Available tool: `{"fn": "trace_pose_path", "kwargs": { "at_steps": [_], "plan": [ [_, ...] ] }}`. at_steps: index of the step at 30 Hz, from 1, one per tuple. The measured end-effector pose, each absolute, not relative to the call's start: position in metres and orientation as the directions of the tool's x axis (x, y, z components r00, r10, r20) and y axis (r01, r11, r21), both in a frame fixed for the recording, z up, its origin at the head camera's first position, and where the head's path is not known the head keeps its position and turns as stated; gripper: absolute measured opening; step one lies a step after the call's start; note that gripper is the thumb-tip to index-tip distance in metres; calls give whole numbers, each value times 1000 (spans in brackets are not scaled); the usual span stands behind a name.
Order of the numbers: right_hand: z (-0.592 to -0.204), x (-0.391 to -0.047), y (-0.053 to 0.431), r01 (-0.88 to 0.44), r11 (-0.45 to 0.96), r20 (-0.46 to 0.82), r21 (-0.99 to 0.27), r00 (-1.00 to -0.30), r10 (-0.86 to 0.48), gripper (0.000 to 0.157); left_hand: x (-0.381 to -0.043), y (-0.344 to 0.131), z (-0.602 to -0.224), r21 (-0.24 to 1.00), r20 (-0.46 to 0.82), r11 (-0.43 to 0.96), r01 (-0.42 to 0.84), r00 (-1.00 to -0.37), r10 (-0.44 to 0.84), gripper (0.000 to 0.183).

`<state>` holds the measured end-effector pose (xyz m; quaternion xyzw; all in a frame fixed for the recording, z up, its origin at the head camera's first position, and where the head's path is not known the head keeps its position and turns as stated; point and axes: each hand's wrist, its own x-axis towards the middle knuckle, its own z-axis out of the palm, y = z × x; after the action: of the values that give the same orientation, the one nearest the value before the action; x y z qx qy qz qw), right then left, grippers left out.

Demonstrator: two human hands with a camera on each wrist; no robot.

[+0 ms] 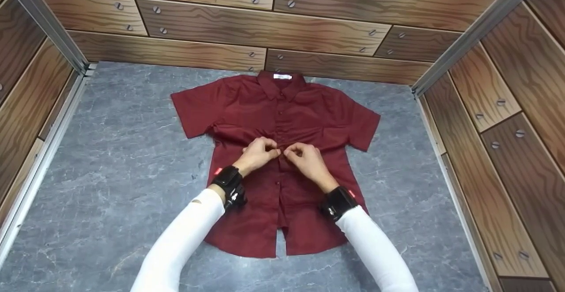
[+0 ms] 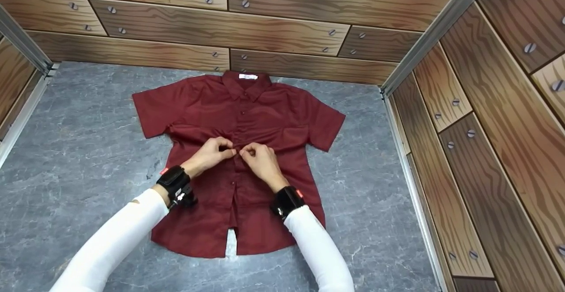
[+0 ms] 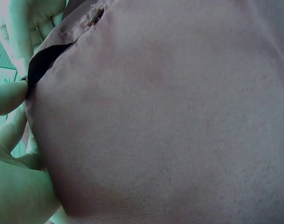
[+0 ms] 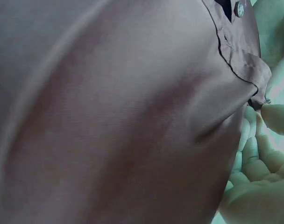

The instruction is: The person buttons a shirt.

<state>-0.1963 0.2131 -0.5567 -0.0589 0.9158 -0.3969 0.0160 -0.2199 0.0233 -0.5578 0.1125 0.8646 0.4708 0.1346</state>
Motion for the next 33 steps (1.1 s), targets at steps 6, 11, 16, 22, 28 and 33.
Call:
{"fn": "trace_pose_path", "kwargs": {
  "at_steps": [6, 11, 16, 22, 28, 33],
  "plan": [
    [-556, -199, 212, -84, 680, 7, -729, -993, -115, 8, -221, 23, -557, 849, -147, 525, 49, -934, 325, 25],
    [-556, -199, 211, -92, 691, 15, -717, -993, -116, 8, -222, 22, -555, 852, -163, 522, 46, -924, 347, 23],
    [-555, -198, 211, -93, 693, 22, -715, -994, -110, 9, -223, 22, -554, 881, -192, 473, 1, -913, 361, 24],
    [-556, -198, 212, -85, 694, 11, -715, -994, -111, 9, -223, 23, -558, 878, -152, 478, 40, -922, 356, 22],
    [-558, -195, 210, -109, 702, 42, -704, -993, -112, 5, -222, 23, -557, 879, -143, 475, 36, -931, 336, 21],
    [-558, -190, 205, -230, 725, 150, -650, -973, -174, 14, -222, 25, -556, 864, -117, 501, 55, -945, 305, 25]
  ]
}}
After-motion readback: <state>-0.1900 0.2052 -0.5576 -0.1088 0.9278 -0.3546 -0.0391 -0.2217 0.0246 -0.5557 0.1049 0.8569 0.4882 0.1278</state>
